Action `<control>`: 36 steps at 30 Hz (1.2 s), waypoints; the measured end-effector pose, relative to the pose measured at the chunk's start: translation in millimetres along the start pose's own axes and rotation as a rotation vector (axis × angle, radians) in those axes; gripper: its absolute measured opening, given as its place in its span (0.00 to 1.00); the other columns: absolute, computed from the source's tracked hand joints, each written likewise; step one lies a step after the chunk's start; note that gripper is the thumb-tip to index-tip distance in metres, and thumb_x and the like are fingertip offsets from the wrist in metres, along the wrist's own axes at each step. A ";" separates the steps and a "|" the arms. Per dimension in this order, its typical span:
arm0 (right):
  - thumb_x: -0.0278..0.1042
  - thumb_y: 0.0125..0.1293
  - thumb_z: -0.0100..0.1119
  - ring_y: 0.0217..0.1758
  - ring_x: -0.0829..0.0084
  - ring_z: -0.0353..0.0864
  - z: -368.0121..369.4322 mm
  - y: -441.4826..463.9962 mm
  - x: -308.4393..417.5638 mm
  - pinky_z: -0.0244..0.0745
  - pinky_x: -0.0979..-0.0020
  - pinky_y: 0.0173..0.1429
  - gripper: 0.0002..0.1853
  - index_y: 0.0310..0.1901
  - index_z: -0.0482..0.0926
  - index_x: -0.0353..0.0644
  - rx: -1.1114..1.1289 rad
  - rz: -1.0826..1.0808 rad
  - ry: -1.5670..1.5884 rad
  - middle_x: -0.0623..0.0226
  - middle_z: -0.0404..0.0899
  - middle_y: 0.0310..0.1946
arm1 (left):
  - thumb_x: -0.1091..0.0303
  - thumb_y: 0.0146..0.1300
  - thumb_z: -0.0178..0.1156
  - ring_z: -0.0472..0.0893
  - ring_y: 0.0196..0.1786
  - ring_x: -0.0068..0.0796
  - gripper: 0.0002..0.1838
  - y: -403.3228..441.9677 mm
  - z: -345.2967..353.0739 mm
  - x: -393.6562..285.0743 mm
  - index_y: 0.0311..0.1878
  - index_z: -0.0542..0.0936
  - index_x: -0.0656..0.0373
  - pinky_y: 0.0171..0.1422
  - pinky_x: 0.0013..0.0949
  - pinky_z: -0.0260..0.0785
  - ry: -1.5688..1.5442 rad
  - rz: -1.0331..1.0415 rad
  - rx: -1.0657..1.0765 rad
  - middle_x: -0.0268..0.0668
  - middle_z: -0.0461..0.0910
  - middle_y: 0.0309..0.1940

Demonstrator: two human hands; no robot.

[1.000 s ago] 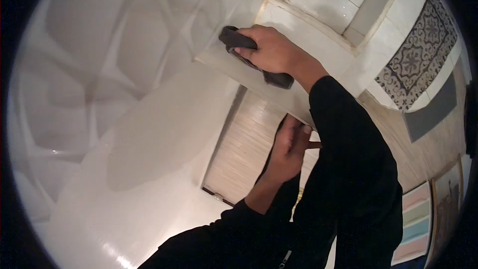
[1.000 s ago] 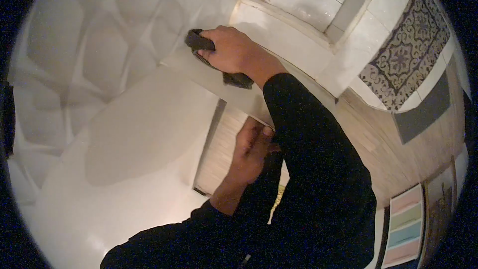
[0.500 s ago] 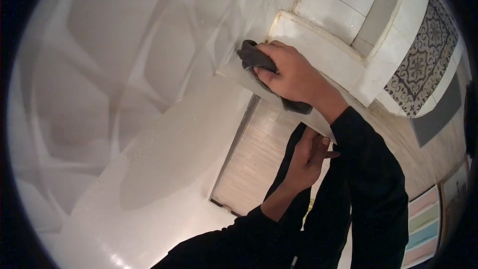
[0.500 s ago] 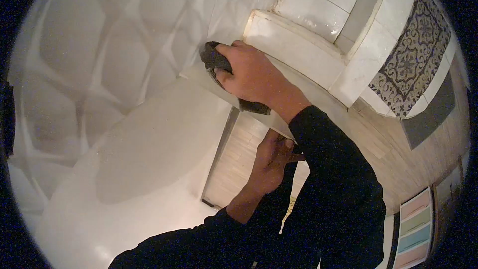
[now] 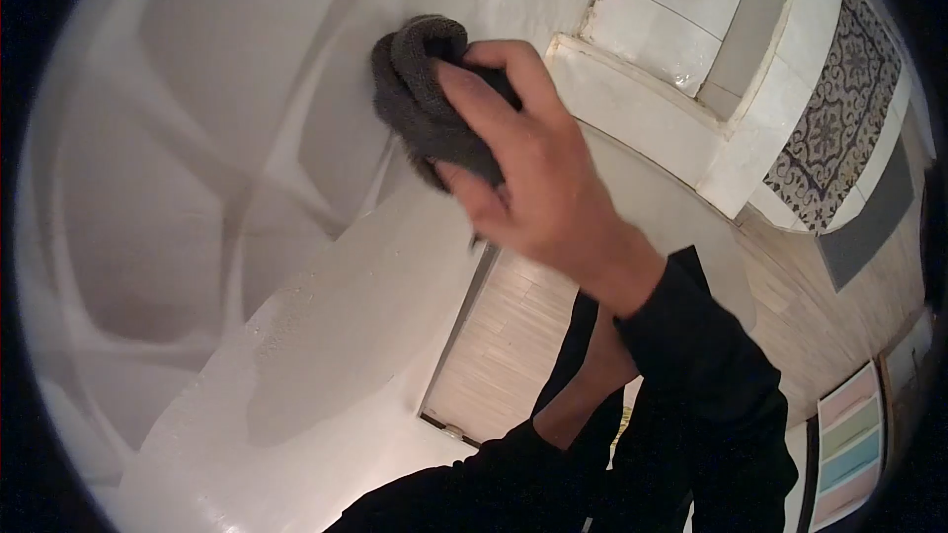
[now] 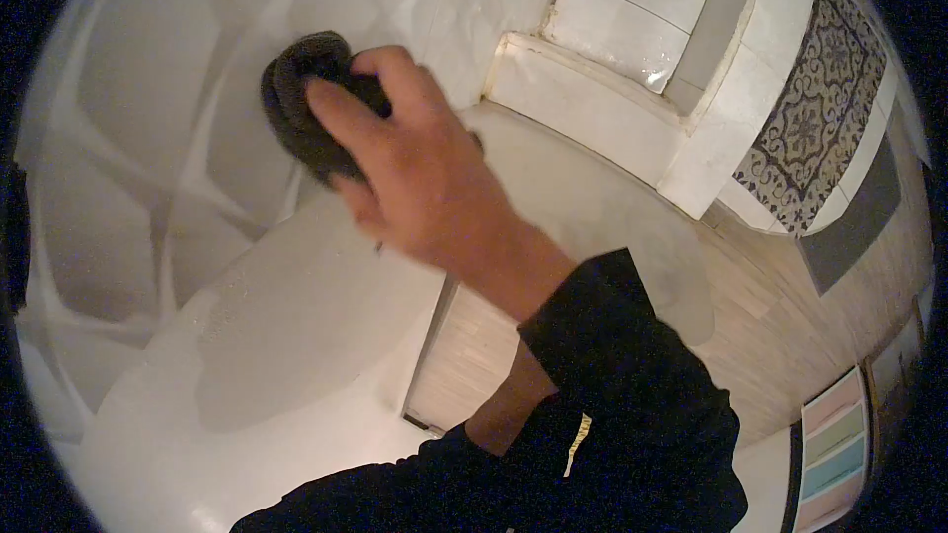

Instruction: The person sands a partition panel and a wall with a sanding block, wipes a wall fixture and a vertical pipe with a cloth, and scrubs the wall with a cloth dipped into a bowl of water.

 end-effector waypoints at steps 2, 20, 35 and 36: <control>0.28 0.59 0.68 0.52 0.49 0.79 -6.0 1.1 -22.4 0.77 0.60 0.57 0.25 0.59 0.76 0.33 0.056 -0.040 -0.212 0.46 0.72 0.54 | 0.68 0.66 0.65 0.79 0.60 0.37 0.22 14.5 -4.5 -27.6 0.61 0.75 0.62 0.66 0.39 0.70 0.032 0.070 -0.021 0.43 0.80 0.57; 0.30 0.54 0.68 0.46 0.53 0.82 -26.4 -45.8 -63.7 0.76 0.59 0.51 0.14 0.44 0.86 0.42 0.523 0.315 0.428 0.56 0.81 0.43 | 0.67 0.81 0.44 0.78 0.60 0.35 0.17 23.9 7.8 -41.4 0.67 0.66 0.62 0.62 0.47 0.80 -0.436 -0.232 -0.091 0.41 0.73 0.59; 0.45 0.68 0.61 0.57 0.45 0.80 22.4 -59.6 -201.1 0.76 0.54 0.63 0.22 0.61 0.80 0.47 0.723 0.579 -0.325 0.44 0.76 0.53 | 0.64 0.81 0.46 0.77 0.62 0.31 0.25 21.3 5.2 -42.8 0.76 0.59 0.60 0.60 0.40 0.79 -0.294 -0.325 -0.096 0.39 0.73 0.63; 0.45 0.68 0.61 0.56 0.45 0.80 21.9 -59.1 -202.4 0.77 0.54 0.62 0.22 0.60 0.80 0.47 0.736 0.602 -0.328 0.44 0.77 0.53 | 0.64 0.81 0.45 0.76 0.64 0.33 0.25 22.6 4.5 -45.1 0.76 0.58 0.61 0.62 0.41 0.79 -0.283 -0.337 -0.091 0.42 0.72 0.64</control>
Point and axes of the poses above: each hand's wrist, its own y-axis towards the middle knuckle, its own z-axis out of the palm, x = y × z, the point moved 6 cm from there along y, towards the middle knuckle
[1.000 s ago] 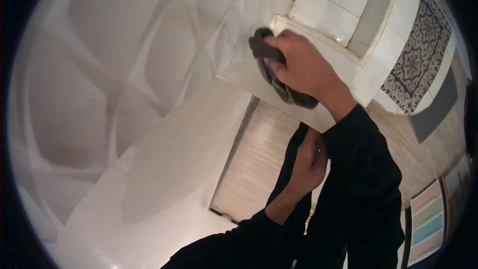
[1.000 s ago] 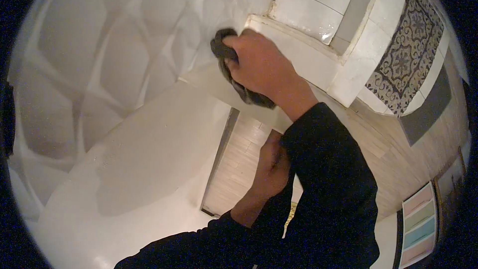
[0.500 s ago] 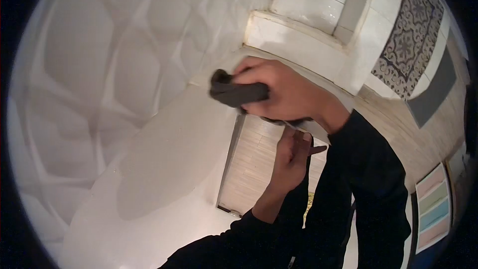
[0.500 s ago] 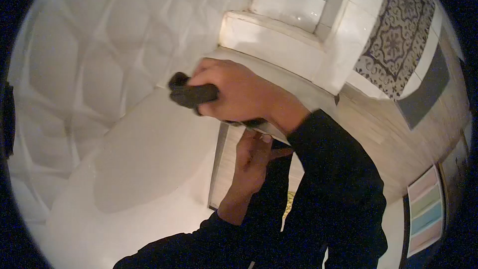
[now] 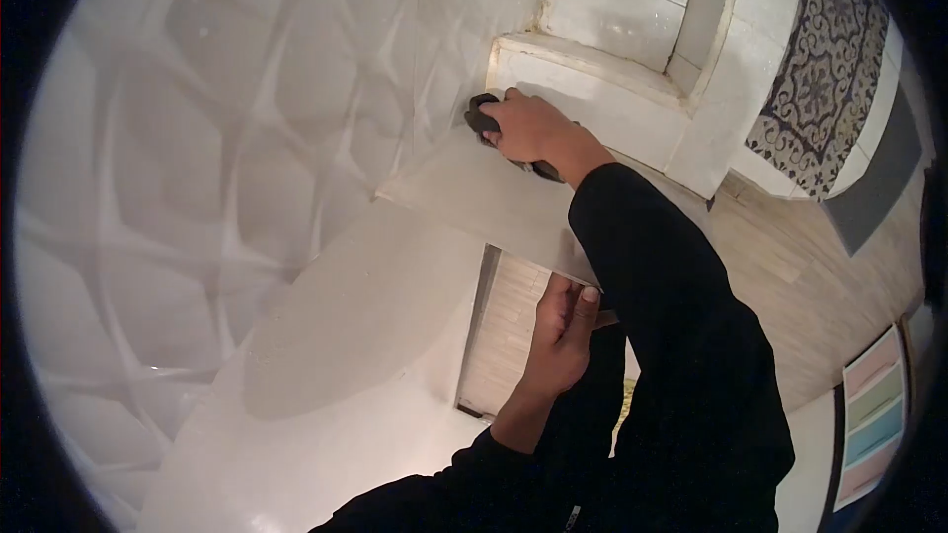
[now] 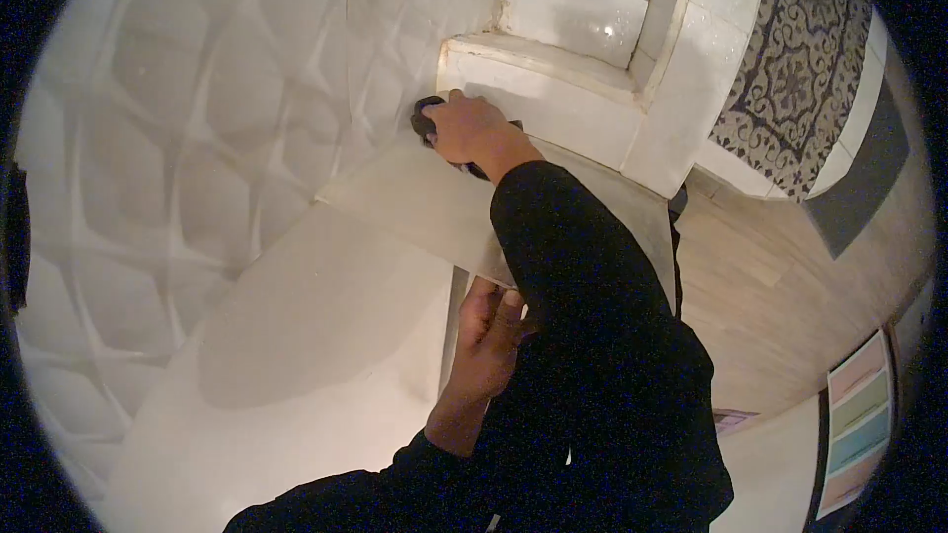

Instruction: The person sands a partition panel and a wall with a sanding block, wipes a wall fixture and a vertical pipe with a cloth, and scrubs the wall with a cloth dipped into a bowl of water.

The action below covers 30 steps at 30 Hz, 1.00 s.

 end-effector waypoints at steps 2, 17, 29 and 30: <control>0.45 0.68 0.60 0.55 0.45 0.81 -4.2 -1.7 -3.5 0.77 0.53 0.61 0.21 0.59 0.80 0.48 0.035 0.043 -0.008 0.44 0.77 0.52 | 0.64 0.81 0.44 0.76 0.66 0.36 0.26 0.6 3.2 -6.8 0.76 0.56 0.63 0.64 0.42 0.79 -0.005 -0.012 -0.017 0.44 0.71 0.66; 0.37 0.62 0.64 0.48 0.44 0.81 -60.8 -210.3 -107.4 0.77 0.53 0.54 0.22 0.59 0.79 0.44 -0.033 0.174 0.051 0.47 0.76 0.44 | 0.61 0.81 0.45 0.79 0.63 0.41 0.25 4.6 6.1 -5.6 0.72 0.58 0.67 0.62 0.47 0.81 -0.131 0.107 0.013 0.48 0.73 0.62; 0.30 0.60 0.67 0.53 0.53 0.79 -58.6 -158.8 15.6 0.75 0.60 0.57 0.23 0.58 0.80 0.40 -0.019 -0.291 0.350 0.54 0.76 0.51 | 0.62 0.81 0.46 0.79 0.62 0.36 0.22 3.9 1.9 3.4 0.70 0.62 0.65 0.61 0.43 0.81 -0.151 0.142 0.037 0.45 0.75 0.60; 0.31 0.59 0.67 0.53 0.51 0.79 -65.2 -179.6 16.8 0.76 0.59 0.57 0.23 0.58 0.80 0.41 -0.014 -0.265 0.375 0.53 0.76 0.51 | 0.63 0.81 0.46 0.79 0.62 0.36 0.22 3.6 2.4 2.4 0.70 0.62 0.65 0.61 0.42 0.81 -0.170 0.146 0.030 0.45 0.75 0.60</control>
Point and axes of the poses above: each hand's wrist, its own y-axis towards the middle knuckle, its own z-axis out of the palm, x = y × z, the point moved 6 cm from there along y, towards the middle knuckle
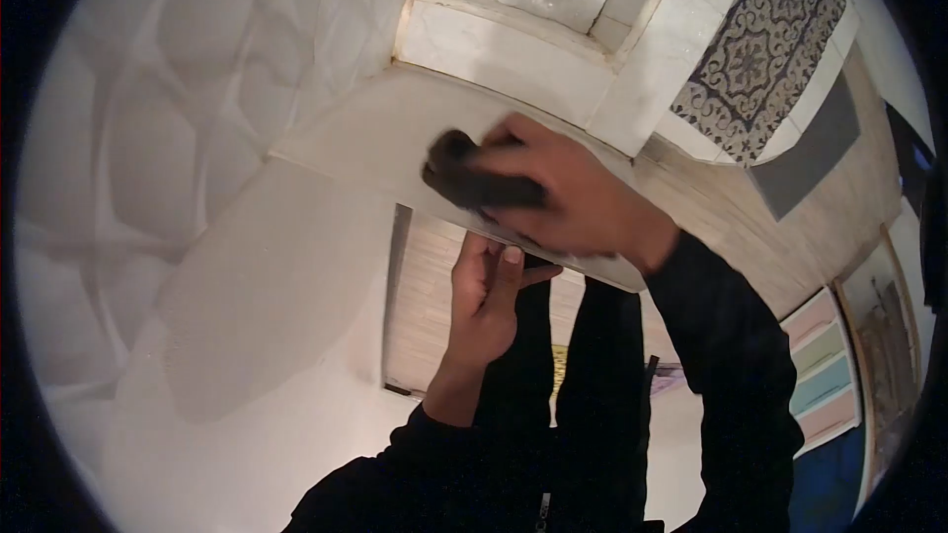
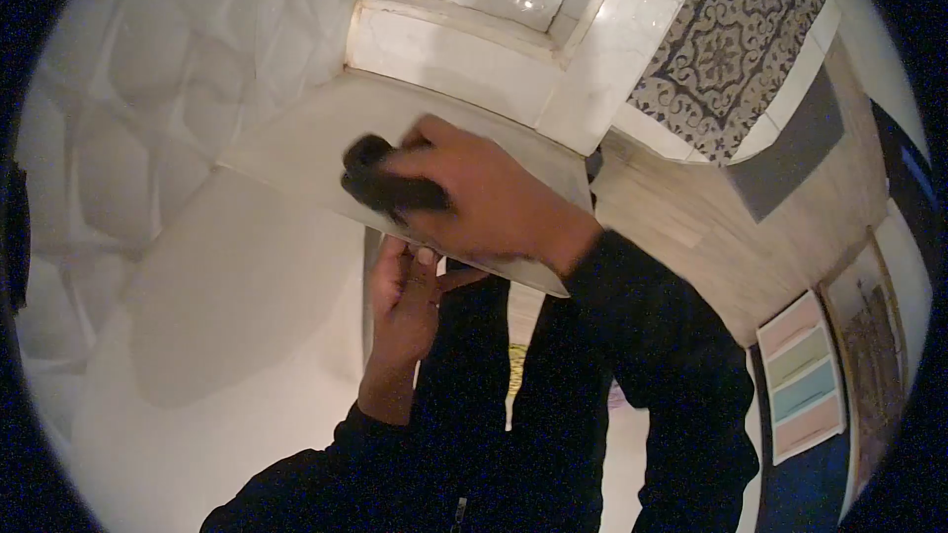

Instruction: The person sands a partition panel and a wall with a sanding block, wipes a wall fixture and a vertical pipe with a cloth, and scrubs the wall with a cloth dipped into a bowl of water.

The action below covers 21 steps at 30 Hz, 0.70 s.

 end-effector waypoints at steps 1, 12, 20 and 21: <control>0.32 0.58 0.68 0.52 0.49 0.79 -7.4 -21.9 7.4 0.76 0.58 0.57 0.23 0.57 0.81 0.42 -0.005 0.026 0.025 0.52 0.76 0.50 | 0.65 0.81 0.45 0.79 0.62 0.35 0.21 -0.9 -1.2 0.3 0.70 0.62 0.65 0.61 0.41 0.81 0.018 0.010 -0.008 0.45 0.75 0.59; 0.32 0.60 0.65 0.51 0.46 0.79 -13.6 -10.1 -68.6 0.76 0.54 0.57 0.22 0.58 0.80 0.43 -0.034 0.225 -0.330 0.51 0.75 0.48 | 0.67 0.81 0.43 0.79 0.62 0.37 0.21 0.1 4.4 -4.2 0.71 0.61 0.67 0.61 0.45 0.81 0.003 0.040 -0.005 0.46 0.74 0.61; 0.23 0.57 0.67 0.52 0.58 0.79 -0.1 -0.8 1.0 0.75 0.64 0.56 0.22 0.56 0.82 0.41 0.016 -0.070 0.111 0.57 0.74 0.49 | 0.66 0.81 0.44 0.79 0.62 0.36 0.21 -0.6 1.1 -2.7 0.71 0.61 0.67 0.63 0.43 0.80 -0.004 0.038 -0.002 0.46 0.74 0.61; 0.23 0.57 0.67 0.52 0.60 0.79 -4.1 -12.3 3.1 0.75 0.64 0.56 0.22 0.56 0.83 0.41 0.042 -0.020 0.160 0.58 0.74 0.49 | 0.66 0.81 0.44 0.79 0.62 0.36 0.22 -1.0 0.4 -2.4 0.71 0.61 0.67 0.63 0.43 0.80 -0.006 0.036 -0.001 0.46 0.74 0.61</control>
Point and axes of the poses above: each hand's wrist, its own y-axis towards the middle knuckle, its own z-axis out of the palm, x = y × z, the point moved 6 cm from there along y, towards the middle knuckle
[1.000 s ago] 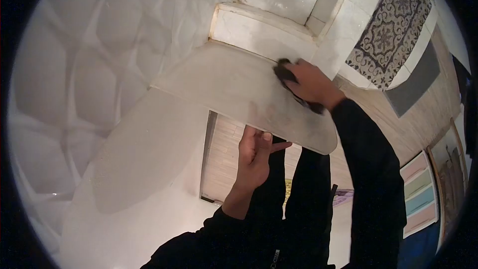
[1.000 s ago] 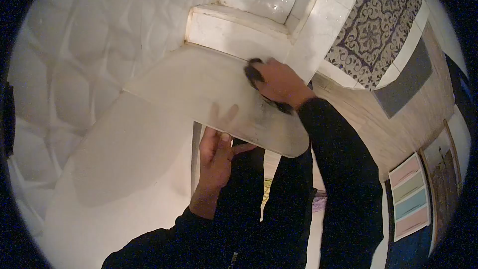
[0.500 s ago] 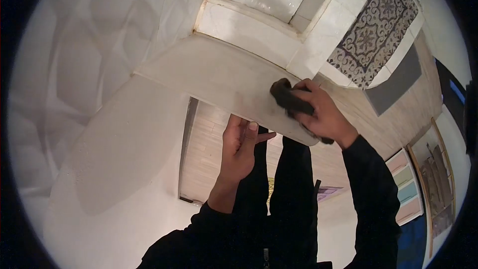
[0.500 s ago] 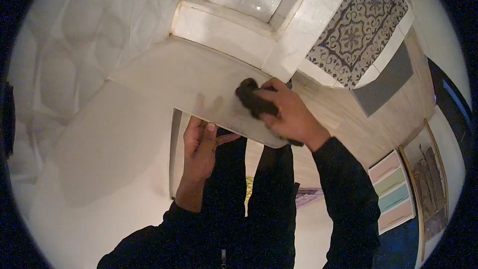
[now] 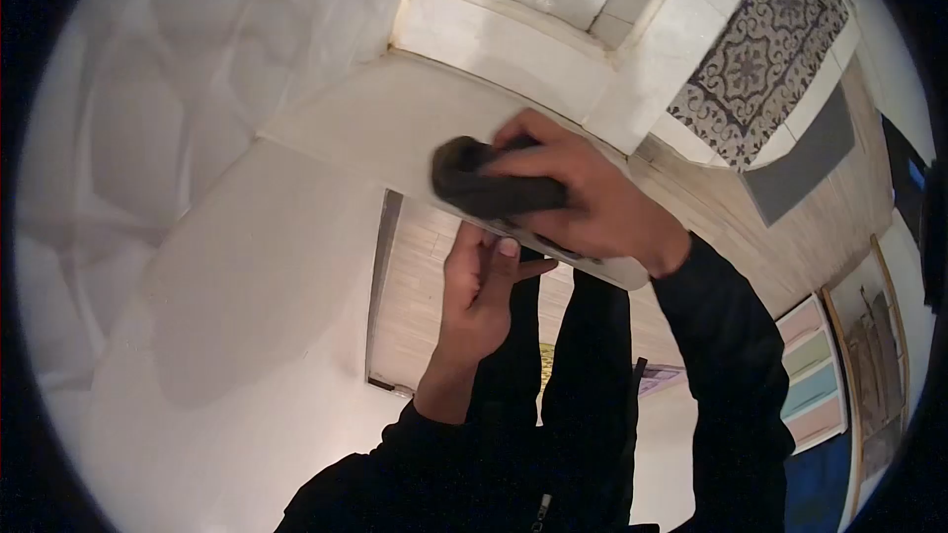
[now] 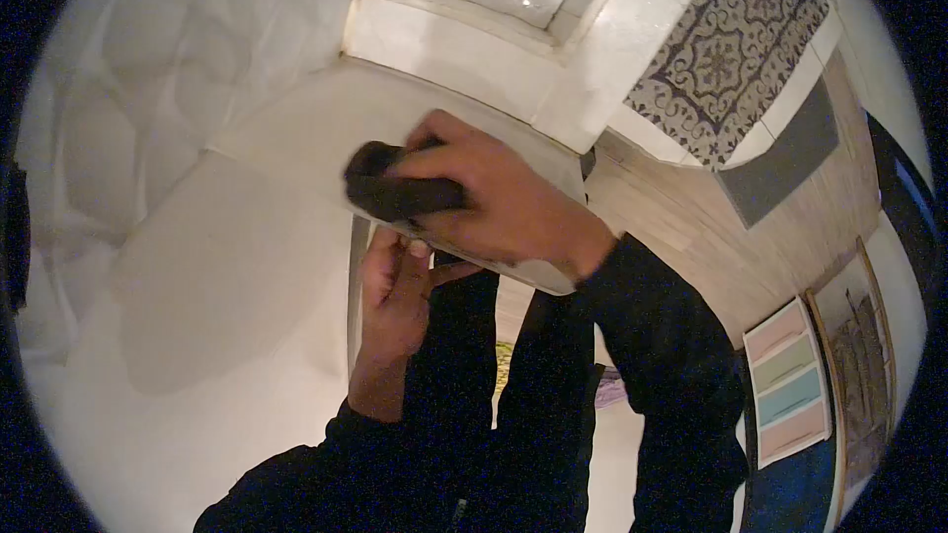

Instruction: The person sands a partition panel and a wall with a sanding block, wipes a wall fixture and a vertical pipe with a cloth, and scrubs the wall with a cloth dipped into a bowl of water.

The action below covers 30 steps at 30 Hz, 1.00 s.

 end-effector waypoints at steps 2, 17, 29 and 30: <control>0.22 0.56 0.67 0.52 0.60 0.79 -7.5 -7.9 -4.4 0.75 0.64 0.57 0.23 0.56 0.83 0.42 0.020 0.086 -0.003 0.59 0.74 0.49 | 0.67 0.81 0.44 0.79 0.63 0.35 0.22 1.0 0.4 0.4 0.71 0.61 0.67 0.63 0.42 0.80 -0.011 -0.001 0.014 0.46 0.74 0.61; 0.22 0.51 0.68 0.56 0.56 0.78 11.4 35.1 -2.6 0.75 0.64 0.60 0.24 0.54 0.83 0.40 -0.029 -0.130 -0.132 0.56 0.74 0.52 | 0.65 0.80 0.46 0.74 0.69 0.41 0.26 0.7 -0.2 1.7 0.76 0.58 0.62 0.65 0.46 0.78 0.043 0.004 0.022 0.46 0.69 0.69; 0.24 0.50 0.67 0.57 0.49 0.77 -23.6 -62.8 18.6 0.75 0.59 0.59 0.24 0.53 0.83 0.43 0.047 0.141 -0.276 0.53 0.74 0.51 | 0.70 0.81 0.43 0.73 0.69 0.37 0.25 3.8 2.6 0.2 0.76 0.55 0.65 0.69 0.43 0.75 -0.066 -0.014 0.043 0.46 0.69 0.68; 0.23 0.50 0.68 0.56 0.51 0.77 -15.5 -45.1 17.7 0.75 0.59 0.60 0.26 0.55 0.83 0.44 0.063 0.078 -0.303 0.53 0.73 0.53 | 0.70 0.81 0.43 0.74 0.68 0.36 0.24 3.5 1.4 -0.7 0.76 0.57 0.65 0.69 0.43 0.75 -0.060 -0.019 0.038 0.46 0.69 0.67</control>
Point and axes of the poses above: each hand's wrist, its own y-axis towards the middle knuckle, its own z-axis out of the palm, x = y × z, the point moved 6 cm from there along y, towards the middle knuckle
